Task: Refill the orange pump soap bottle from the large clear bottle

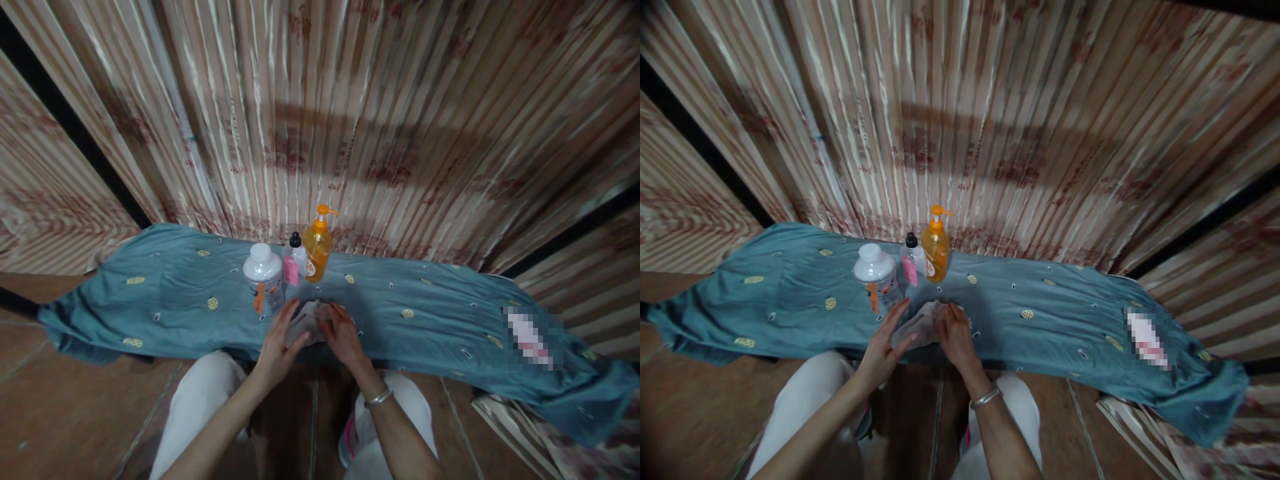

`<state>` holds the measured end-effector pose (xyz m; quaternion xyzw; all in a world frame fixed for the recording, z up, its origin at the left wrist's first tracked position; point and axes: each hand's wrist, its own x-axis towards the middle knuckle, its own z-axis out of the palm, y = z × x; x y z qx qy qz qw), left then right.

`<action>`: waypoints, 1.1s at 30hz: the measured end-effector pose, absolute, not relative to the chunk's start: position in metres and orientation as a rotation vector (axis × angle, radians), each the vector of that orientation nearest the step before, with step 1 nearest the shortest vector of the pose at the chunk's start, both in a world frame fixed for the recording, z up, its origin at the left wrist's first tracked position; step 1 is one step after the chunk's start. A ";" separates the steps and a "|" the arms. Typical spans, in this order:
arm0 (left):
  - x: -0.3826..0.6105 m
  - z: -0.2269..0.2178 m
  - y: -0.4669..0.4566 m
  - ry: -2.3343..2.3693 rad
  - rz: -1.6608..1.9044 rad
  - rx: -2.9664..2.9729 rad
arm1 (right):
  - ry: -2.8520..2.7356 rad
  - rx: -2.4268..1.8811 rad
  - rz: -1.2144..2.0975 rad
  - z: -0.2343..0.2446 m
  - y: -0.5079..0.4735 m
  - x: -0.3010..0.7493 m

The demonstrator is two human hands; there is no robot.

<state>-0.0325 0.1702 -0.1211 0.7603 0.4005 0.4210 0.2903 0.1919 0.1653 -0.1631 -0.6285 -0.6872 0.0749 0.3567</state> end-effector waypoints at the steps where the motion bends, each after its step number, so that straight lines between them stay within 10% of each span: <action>1: -0.030 -0.121 0.174 1.073 1.125 2.008 | -1.748 -1.629 0.180 -0.160 0.166 0.195; 33: 0.018 -0.159 0.217 0.963 1.184 1.918 | -1.605 -1.586 0.053 0.002 0.308 0.211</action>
